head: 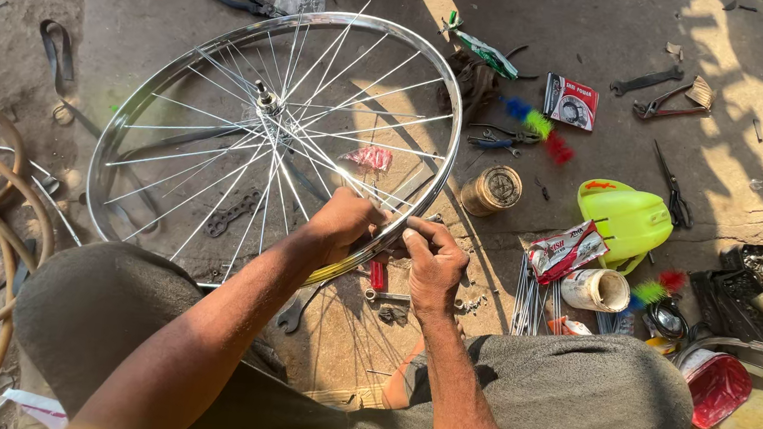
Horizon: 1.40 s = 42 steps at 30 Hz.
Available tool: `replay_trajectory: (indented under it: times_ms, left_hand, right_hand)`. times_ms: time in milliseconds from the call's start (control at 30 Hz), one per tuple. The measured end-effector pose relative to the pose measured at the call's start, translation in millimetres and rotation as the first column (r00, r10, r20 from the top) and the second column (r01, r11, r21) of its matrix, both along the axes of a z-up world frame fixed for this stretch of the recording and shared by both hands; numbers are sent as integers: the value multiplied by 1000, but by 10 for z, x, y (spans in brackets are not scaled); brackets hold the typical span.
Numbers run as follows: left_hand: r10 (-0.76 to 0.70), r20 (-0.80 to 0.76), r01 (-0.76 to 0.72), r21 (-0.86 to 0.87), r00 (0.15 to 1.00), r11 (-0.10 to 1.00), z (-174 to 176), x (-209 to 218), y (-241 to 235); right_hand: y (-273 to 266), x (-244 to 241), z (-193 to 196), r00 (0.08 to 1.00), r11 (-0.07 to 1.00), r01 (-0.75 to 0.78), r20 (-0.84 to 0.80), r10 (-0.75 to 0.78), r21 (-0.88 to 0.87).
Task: The person is repairing a bicycle wheel by hand, inserting spokes into the hub and rim, and tightening them with a spoke wrench. The person works methodically around the wheel, adjusting tension and alignment.
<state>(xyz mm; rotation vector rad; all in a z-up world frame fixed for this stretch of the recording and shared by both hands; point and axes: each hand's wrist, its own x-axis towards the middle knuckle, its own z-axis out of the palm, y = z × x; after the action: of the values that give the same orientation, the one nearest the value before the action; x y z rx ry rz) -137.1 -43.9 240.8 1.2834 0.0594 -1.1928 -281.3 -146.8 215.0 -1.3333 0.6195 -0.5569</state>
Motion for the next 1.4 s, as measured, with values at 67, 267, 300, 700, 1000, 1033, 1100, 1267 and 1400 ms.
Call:
replay_trajectory:
  times_ms: [67,267,300,700,1000,1033,1100,1267,1400]
  left_hand:
    - [21,-19,-21,-11,1000,1000,-18,13,-14]
    - [93,-70,-95,-21,993,995,-43,6,-9]
    - [94,-72,-96,-22,993,995,-48,-1,-10]
    - [65,0,-65,52,998,997,30,-14,-11]
    - [13,27,-16,116,1000,993,90,-9,1]
    - [19,25,-21,111,1000,994,92,-16,6]
    - [28,18,-30,99,999,995,91,-27,13]
    - [16,34,-18,83,999,996,62,-34,8]
    - [138,-69,-135,45,988,990,13,-57,0]
  right_hand:
    - [-36,-2,24,998,999,-22,-54,21,-27]
    - [-4,-2,60,997,977,-61,-59,50,-205]
    - [16,3,51,998,969,-53,-43,44,-242]
    - [187,41,-104,992,934,81,123,-40,-348]
    - [109,37,-61,998,945,-17,46,33,-327]
    - [84,50,-52,1000,976,-20,-17,16,-217]
    - [33,63,-35,997,995,-29,-78,22,-91]
    - [-94,92,6,981,995,-80,-181,69,-57]
    - [-173,102,28,966,982,-111,-216,143,152]
